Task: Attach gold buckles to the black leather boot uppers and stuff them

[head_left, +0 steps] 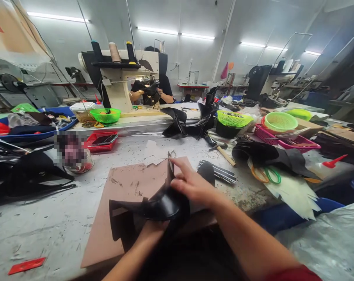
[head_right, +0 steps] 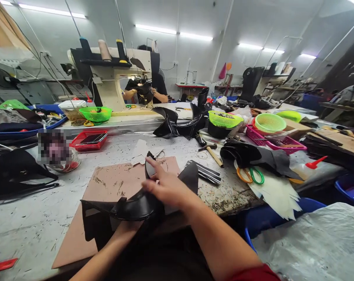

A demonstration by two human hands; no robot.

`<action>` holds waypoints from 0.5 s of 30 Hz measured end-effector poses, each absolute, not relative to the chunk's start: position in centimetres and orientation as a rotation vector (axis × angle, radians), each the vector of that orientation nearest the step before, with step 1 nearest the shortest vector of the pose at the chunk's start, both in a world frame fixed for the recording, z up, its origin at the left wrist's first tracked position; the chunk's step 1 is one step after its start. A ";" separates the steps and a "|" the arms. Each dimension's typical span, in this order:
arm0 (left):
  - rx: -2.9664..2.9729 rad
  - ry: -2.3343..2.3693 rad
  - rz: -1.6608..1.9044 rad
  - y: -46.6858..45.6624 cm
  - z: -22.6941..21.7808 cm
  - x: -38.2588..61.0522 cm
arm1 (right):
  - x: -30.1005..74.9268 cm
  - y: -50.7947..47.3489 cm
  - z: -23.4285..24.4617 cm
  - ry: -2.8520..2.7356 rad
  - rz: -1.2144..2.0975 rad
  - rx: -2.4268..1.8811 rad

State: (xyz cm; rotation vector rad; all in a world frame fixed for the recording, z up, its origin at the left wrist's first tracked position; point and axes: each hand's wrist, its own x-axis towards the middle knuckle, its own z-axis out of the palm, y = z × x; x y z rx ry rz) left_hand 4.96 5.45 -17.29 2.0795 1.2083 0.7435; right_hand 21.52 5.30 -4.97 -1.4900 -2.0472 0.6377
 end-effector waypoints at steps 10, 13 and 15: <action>1.581 1.294 0.845 0.2 -13.6 -3.0 | 19.2 4.9 -6.3 -2.061 0.105 -1.758; 1.519 1.295 0.892 -0.9 -13.5 -4.4 | 18.4 6.0 -6.0 -2.143 0.098 -1.771; 1.437 1.299 0.906 -1.5 -14.2 -5.2 | 17.8 6.7 -5.7 -2.187 0.070 -1.775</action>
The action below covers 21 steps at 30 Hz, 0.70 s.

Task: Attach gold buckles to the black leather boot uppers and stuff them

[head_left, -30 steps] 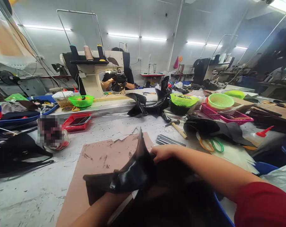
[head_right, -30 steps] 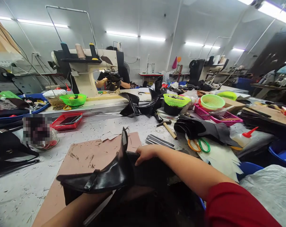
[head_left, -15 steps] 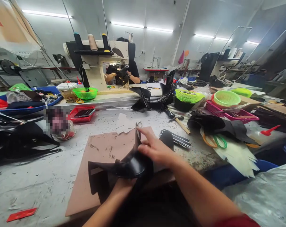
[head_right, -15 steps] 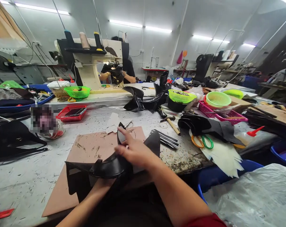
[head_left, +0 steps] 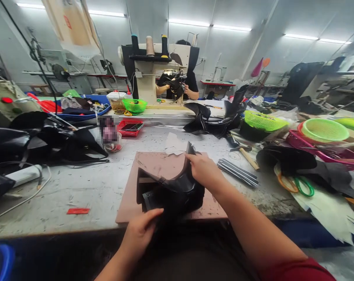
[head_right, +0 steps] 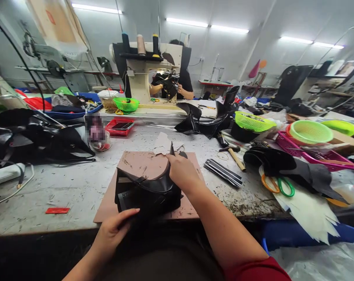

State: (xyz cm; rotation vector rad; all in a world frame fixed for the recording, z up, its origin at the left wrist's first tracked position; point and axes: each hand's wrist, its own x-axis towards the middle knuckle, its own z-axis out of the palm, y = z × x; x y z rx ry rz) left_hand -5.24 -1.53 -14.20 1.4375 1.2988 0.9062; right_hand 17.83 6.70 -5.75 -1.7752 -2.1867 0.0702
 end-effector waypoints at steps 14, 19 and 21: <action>1.399 1.308 1.040 -3.2 -15.7 -7.4 | 9.1 0.5 -7.4 -3.128 0.123 -0.459; 1.788 1.157 1.140 -2.6 -7.8 -8.7 | 11.2 1.2 -7.6 -2.343 0.110 -0.386; 1.967 1.090 1.043 -2.0 -3.3 -8.1 | 12.5 0.7 -7.3 -2.035 0.169 -0.417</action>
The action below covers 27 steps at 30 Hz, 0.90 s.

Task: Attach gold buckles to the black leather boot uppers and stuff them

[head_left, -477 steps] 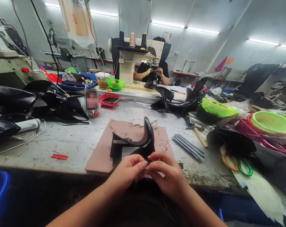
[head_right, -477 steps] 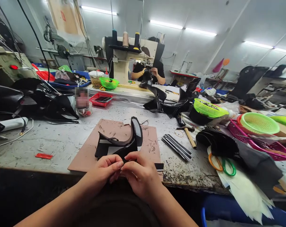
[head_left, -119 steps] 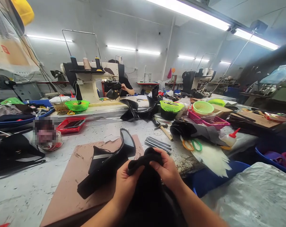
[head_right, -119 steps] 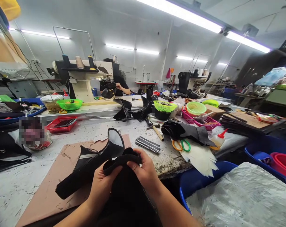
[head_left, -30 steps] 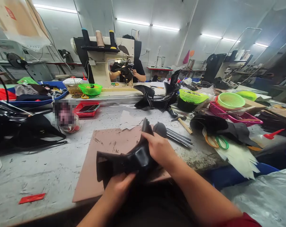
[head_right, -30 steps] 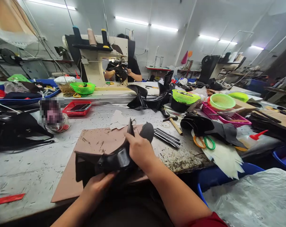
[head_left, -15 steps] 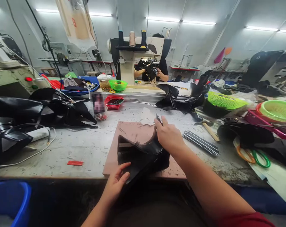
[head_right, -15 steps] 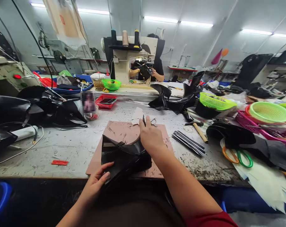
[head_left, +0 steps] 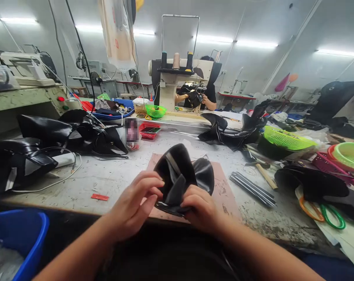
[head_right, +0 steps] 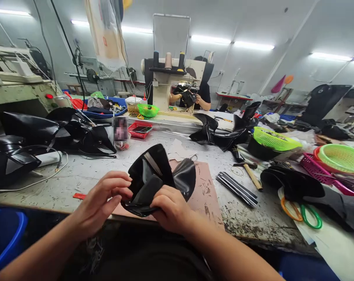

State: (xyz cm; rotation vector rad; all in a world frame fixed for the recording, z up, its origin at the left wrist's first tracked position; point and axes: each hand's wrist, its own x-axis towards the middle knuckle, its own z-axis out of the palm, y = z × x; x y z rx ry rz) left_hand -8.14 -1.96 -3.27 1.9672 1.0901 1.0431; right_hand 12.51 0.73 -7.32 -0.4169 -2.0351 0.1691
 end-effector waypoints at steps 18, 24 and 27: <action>2.984 0.440 -0.141 2.7 6.7 10.3 | 26.4 -5.7 -3.1 -2.023 0.092 -1.023; 2.950 0.642 -0.027 1.9 6.3 11.1 | 28.2 -6.1 -1.3 -2.208 0.165 -1.110; 2.962 0.762 -0.131 2.1 6.2 11.0 | 27.6 -5.8 -0.7 -2.225 0.044 -1.153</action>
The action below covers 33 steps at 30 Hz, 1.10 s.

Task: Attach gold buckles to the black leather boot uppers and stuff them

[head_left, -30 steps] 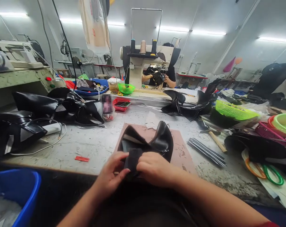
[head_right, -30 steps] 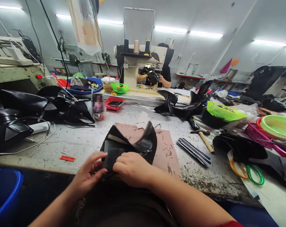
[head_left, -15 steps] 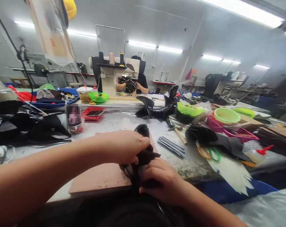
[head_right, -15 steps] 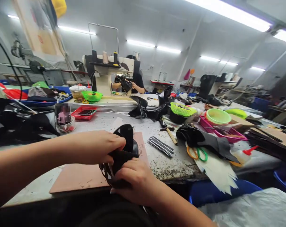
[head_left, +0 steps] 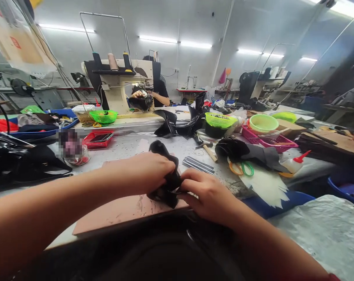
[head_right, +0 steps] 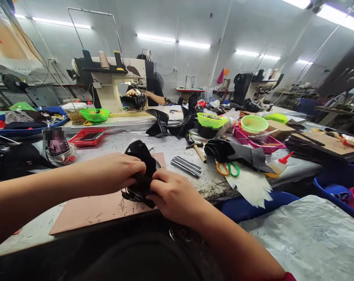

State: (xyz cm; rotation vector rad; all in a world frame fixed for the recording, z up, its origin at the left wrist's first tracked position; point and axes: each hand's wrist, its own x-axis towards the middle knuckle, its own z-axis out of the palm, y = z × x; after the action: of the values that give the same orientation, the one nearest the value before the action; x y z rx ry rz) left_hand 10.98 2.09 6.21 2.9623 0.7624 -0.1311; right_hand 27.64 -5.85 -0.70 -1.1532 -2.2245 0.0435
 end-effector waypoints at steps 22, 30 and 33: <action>2.750 0.935 -0.120 0.8 7.4 7.0 | 24.9 -4.9 1.1 -2.257 0.134 -1.188; 2.727 1.107 0.031 0.8 5.8 6.9 | 24.5 -4.8 0.5 -2.159 0.128 -1.180; 2.725 1.128 0.062 0.8 5.5 6.8 | 24.4 -4.6 0.5 -2.138 0.130 -1.176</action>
State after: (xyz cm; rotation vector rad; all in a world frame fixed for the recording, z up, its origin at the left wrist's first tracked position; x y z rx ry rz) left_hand 6.75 0.83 5.52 2.7251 1.1282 0.0623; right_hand 24.44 -4.62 0.52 -1.1760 -2.1377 0.1304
